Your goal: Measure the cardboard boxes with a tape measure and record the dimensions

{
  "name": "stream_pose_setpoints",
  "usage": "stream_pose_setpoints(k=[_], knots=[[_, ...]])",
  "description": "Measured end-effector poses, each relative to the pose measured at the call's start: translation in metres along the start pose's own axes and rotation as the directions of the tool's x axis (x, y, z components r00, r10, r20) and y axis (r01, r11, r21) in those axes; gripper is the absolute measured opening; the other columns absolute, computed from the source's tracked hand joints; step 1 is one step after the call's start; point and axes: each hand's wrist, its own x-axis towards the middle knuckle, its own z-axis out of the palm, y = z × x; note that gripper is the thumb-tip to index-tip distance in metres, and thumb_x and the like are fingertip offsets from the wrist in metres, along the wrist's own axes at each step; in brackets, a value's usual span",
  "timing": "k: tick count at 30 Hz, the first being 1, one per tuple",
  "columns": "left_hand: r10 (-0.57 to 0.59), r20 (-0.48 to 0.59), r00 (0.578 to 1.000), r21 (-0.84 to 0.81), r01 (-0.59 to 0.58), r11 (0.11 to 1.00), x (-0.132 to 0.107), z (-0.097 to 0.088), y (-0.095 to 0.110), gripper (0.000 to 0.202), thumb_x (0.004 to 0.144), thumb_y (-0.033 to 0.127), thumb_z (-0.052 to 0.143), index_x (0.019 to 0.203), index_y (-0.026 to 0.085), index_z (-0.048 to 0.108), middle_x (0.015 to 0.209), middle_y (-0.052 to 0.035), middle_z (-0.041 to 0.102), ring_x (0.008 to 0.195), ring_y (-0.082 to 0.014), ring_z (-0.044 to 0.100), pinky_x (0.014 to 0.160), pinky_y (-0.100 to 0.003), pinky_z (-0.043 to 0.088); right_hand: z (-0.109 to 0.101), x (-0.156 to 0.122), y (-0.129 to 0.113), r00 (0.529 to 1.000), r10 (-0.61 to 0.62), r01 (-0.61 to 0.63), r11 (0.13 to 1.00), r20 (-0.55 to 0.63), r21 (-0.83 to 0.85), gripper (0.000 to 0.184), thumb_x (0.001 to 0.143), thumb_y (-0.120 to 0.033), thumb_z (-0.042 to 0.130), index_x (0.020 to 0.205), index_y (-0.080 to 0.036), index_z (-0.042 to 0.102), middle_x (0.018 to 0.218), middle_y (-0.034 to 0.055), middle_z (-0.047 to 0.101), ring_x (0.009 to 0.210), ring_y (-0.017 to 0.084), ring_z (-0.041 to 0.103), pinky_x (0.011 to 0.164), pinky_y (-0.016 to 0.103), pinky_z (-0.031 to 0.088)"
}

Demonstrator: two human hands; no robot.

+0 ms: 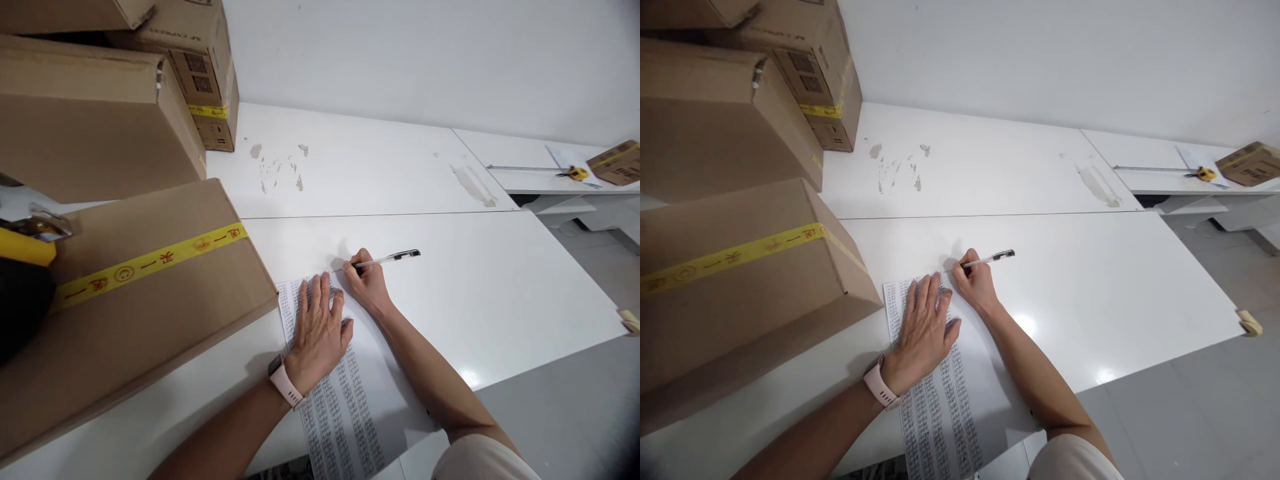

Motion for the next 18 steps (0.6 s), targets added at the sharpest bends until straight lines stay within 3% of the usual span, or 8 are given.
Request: stream_pose_setpoints(k=[9,12,15,18], knots=[[0.001,0.001,1.000,0.016,-0.001,1.000,0.000,0.001,-0.001,0.050,0.098,0.039,0.049,0.135,0.006,0.053,0.160,-0.0299,0.036,0.150,-0.0434,0.031,0.123,-0.061,0.025,0.000,0.001,0.002,1.000,0.009,-0.009,1.000,-0.015,-0.004,0.022,0.083,-0.028,0.059,0.070,-0.024,0.042,0.055,-0.0079,0.041,0.051,0.011,0.038,0.051,0.026,0.032],[0.001,0.002,1.000,0.007,-0.001,1.000,0.000,0.000,-0.001,0.049,0.098,0.039,0.050,0.134,0.006,0.053,0.160,-0.0300,0.036,0.150,-0.0438,0.032,0.123,-0.062,0.025,-0.002,0.001,0.004,0.996,-0.008,0.011,1.000,-0.094,0.029,0.023,0.087,-0.031,0.060,0.072,-0.024,0.043,0.058,-0.0071,0.043,0.052,0.011,0.040,0.051,0.025,0.034],[0.003,0.005,1.000,-0.009,-0.003,1.000,0.000,-0.001,-0.002,0.049,0.098,0.038,0.050,0.134,0.005,0.054,0.159,-0.0308,0.036,0.149,-0.0442,0.033,0.122,-0.063,0.026,-0.015,0.002,0.006,0.983,-0.047,0.059,0.996,-0.176,0.063,0.015,0.092,-0.036,0.058,0.087,-0.023,0.053,0.070,-0.0035,0.056,0.058,0.012,0.051,0.054,0.025,0.042],[0.003,0.012,1.000,-0.023,-0.003,1.000,0.001,-0.003,-0.003,0.049,0.097,0.037,0.052,0.134,0.005,0.054,0.159,-0.0306,0.038,0.149,-0.0440,0.034,0.121,-0.063,0.027,-0.034,0.006,0.010,0.977,-0.197,0.189,0.977,-0.079,-0.094,0.017,0.096,-0.030,0.051,0.108,-0.024,0.062,0.093,0.0047,0.071,0.081,0.018,0.066,0.073,0.034,0.055]])
